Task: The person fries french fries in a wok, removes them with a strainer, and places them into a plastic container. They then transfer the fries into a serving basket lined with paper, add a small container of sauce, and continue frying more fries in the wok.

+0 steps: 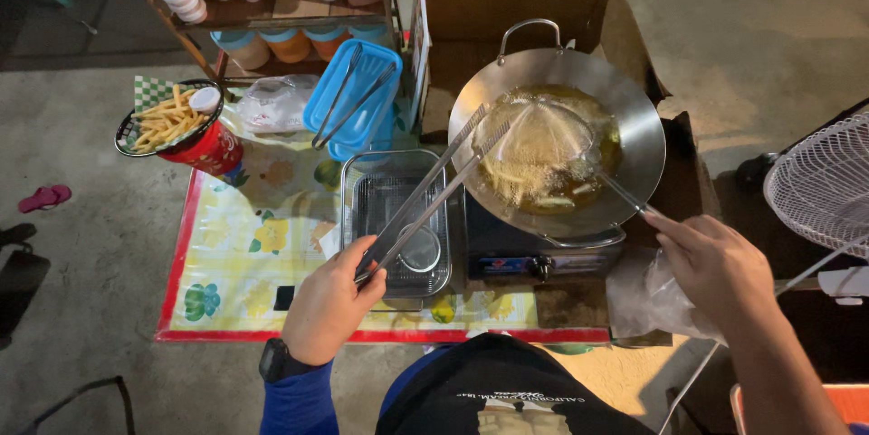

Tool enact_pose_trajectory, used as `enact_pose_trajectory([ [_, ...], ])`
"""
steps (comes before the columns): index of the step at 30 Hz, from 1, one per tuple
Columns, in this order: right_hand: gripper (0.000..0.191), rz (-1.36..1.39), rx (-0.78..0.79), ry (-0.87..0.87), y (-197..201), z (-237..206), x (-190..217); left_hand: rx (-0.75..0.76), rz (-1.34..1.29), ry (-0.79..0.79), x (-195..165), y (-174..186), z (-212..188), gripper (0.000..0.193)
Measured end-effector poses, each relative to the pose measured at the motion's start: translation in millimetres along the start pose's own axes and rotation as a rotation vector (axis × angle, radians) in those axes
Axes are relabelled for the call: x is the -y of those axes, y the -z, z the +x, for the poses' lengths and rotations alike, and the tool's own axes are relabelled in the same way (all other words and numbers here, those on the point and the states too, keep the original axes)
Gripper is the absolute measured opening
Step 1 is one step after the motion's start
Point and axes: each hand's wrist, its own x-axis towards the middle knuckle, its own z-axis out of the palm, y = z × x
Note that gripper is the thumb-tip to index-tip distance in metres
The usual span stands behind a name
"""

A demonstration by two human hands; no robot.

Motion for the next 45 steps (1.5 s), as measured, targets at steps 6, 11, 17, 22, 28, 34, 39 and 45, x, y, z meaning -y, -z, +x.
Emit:
enact_pose_trajectory([
  [6, 0.071, -0.317, 0.167, 0.100, 27, -18, -22, 0.016, -0.013, -0.001, 4, -6, 0, 0.048],
  [11, 0.059, -0.007, 0.057, -0.021, 47, -39, -37, 0.005, -0.041, -0.008, 5, -8, 2, 0.048],
  [17, 0.046, 0.389, 0.133, -0.206, 37, -50, -95, -0.013, -0.062, 0.016, 7, -3, 3, 0.048],
  [22, 0.046, 0.658, 0.237, -0.295, 13, -67, -115, -0.021, -0.138, 0.015, 9, 4, 0, 0.048],
  [28, 0.041, 0.430, 0.397, -0.496, 9, -62, -84, -0.003, -0.176, 0.011, 12, 5, -3, 0.048],
  [34, 0.042, 0.461, 0.244, -0.371, 21, -46, -60, -0.008, -0.154, -0.023, 15, 0, -4, 0.048],
  [39, 0.046, 0.524, 0.087, -0.272, 15, -46, -51, 0.041, -0.133, 0.021, 13, -4, -6, 0.049],
  [45, 0.045, 0.516, -0.057, -0.384, 10, -40, -45, 0.026, -0.084, 0.004, 10, -4, -7, 0.049],
])
